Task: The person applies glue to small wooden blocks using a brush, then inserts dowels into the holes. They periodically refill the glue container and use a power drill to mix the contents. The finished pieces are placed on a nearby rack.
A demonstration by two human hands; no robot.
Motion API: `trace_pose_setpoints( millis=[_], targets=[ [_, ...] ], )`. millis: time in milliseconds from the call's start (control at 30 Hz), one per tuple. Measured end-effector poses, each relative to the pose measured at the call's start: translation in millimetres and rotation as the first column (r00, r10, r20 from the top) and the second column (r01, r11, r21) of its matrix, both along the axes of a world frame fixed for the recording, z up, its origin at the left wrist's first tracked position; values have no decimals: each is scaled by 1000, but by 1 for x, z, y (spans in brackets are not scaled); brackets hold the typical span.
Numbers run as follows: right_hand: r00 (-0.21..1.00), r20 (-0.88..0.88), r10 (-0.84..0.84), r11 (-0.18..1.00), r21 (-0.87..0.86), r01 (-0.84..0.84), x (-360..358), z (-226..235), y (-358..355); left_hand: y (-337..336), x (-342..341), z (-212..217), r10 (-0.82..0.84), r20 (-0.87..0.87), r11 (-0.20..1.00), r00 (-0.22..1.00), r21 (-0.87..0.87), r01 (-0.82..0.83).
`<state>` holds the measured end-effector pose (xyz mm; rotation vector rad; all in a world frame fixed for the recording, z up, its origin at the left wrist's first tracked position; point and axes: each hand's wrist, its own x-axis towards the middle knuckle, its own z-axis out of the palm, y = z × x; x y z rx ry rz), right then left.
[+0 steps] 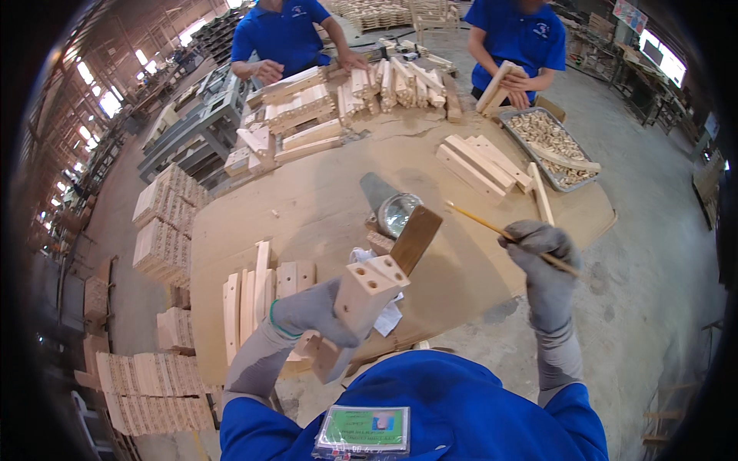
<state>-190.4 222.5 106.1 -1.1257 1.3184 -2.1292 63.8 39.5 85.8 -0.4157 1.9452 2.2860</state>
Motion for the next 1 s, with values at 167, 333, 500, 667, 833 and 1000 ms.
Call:
trace_pose_setpoints(
  millis=[167, 333, 500, 667, 833, 1000],
  targets=[
    [911, 240, 335, 936, 27, -351, 5, 53, -1, 14, -9, 8, 53, -72, 940, 996, -333, -74],
    [895, 132, 425, 862, 243, -445, 11, 77, -19, 14, -5, 6, 47, -75, 833, 996, -547, -81],
    [844, 76, 532, 789, 317, -526, 19, 83, -33, 17, -5, 4, 22, -81, 799, 996, -598, -66],
    [757, 49, 651, 726, 249, -641, 17, 76, -43, 21, -8, 9, 44, 4, 915, 999, -402, -39],
    [845, -18, 534, 843, 84, -531, 6, 74, -41, 3, 6, 1, 205, -7, 928, 979, -315, -196],
    [921, 200, 334, 941, -127, -313, 1, 56, -30, -35, 7, -1, 661, -433, 748, 613, 315, -584]
  ],
)
